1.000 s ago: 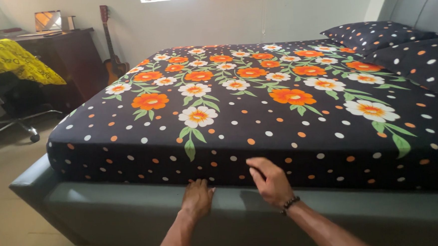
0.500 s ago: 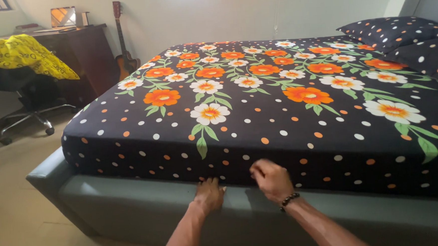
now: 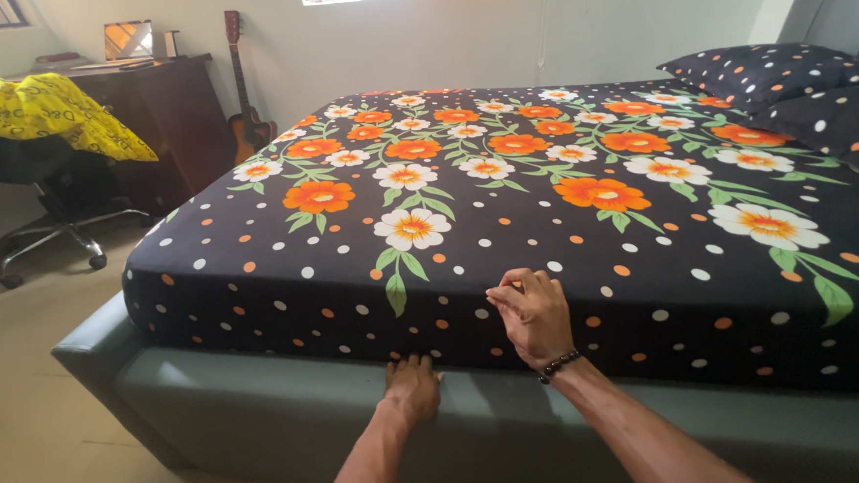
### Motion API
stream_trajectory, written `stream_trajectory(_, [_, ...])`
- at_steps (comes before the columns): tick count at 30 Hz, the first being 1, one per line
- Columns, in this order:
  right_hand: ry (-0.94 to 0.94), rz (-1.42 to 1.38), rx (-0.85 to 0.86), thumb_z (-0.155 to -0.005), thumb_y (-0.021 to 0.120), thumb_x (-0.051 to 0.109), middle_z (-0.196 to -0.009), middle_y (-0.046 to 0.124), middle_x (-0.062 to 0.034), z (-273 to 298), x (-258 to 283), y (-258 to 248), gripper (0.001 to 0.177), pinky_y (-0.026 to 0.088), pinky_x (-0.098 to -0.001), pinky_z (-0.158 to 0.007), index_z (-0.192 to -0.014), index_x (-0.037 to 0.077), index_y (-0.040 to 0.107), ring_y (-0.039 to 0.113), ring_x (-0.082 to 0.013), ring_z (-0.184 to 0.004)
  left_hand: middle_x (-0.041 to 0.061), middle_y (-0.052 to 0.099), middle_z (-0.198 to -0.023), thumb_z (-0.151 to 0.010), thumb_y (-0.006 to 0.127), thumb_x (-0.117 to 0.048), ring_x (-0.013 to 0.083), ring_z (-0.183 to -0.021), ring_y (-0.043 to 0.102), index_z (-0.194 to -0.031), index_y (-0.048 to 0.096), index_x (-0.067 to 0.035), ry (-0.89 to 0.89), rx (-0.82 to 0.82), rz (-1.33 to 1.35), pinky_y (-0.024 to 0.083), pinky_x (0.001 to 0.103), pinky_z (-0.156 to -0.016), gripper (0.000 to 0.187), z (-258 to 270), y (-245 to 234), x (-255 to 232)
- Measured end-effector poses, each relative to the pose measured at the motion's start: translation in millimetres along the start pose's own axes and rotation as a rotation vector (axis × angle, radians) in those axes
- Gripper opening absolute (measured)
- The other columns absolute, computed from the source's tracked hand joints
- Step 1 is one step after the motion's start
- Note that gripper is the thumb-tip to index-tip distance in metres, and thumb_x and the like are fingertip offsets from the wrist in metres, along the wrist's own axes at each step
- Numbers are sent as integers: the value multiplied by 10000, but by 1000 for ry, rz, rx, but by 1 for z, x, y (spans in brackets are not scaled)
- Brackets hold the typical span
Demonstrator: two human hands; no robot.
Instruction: Tuck the edges of a floral-patterned bedsheet into the bed frame to make the bed.
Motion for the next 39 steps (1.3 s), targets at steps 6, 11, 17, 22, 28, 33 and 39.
stream_trajectory(6, [-2, 3, 77, -849, 727, 77, -913, 608, -1, 8, 5, 0, 47, 424, -382, -736, -890, 97, 734, 561, -197, -820, 177, 426, -1524, -1050, 432, -352, 377, -1452, 367, -1478, 426, -60, 13, -26, -7, 195, 571, -1234, 519, -1, 8, 1])
stream_trajectory(11, [-77, -61, 393, -914, 760, 252, -923, 679, -19, 66, -11, 37, 171, 473, -391, -759, -857, 95, 722, 622, -207, -843, 182, 396, -1520, -1020, 467, -247, 367, -1443, 345, -1486, 405, -58, -20, 20, -137, 196, 658, -1189, 507, 1, 10, -12])
stream_trajectory(17, [25, -297, 322, -926, 655, 177, -1172, 717, -128, 57, -1, 24, 279, 555, -394, -904, -1154, 20, 694, 674, -293, -1094, 183, 450, -1442, -1001, 469, -177, 381, -1368, 412, -1404, 493, -48, 11, -30, -269, 312, 730, -1086, 424, 22, -1, -38])
stream_trajectory(22, [446, -443, 609, -950, 609, 198, -1166, 760, -109, 70, -33, 67, 326, 574, -370, -927, -1236, 64, 686, 743, -255, -1078, 198, 508, -1371, -954, 489, -169, 371, -1307, 482, -1313, 570, -35, 305, -308, -243, 386, 660, -1052, 391, 7, 15, -50])
stream_trajectory(28, [448, -307, 617, -970, 618, 226, -1153, 791, -75, 66, -24, 70, 294, 605, -319, -898, -1194, 83, 744, 769, -211, -1024, 146, 513, -1388, -919, 500, -138, 333, -1331, 475, -1319, 570, -60, 227, -165, -199, 342, 691, -1097, 413, 8, 6, -52])
stream_trajectory(33, [620, -1063, 222, -1065, 495, 250, -1241, 773, -95, 29, -35, 64, 357, 571, -329, -1013, -1289, 36, 672, 730, -196, -1179, 142, 441, -1495, -1017, 451, -213, 341, -1397, 427, -1409, 528, -104, 185, -44, -221, 335, 736, -1080, 414, -6, 20, -53])
stream_trajectory(39, [741, -1103, 574, -1013, 543, 219, -1297, 744, -51, 26, -27, 101, 349, 529, -324, -1055, -1279, 58, 701, 689, -158, -1226, 142, 356, -1563, -980, 473, -191, 329, -1441, 361, -1501, 440, -121, 146, 38, -278, 308, 746, -1088, 527, 0, 13, -59])
Point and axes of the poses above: each hand's wrist, its own z-axis away from the middle knuckle, its own y-axis out of the palm, x = y × z, the point moved 8 cm from there along -z, towards the middle knuckle
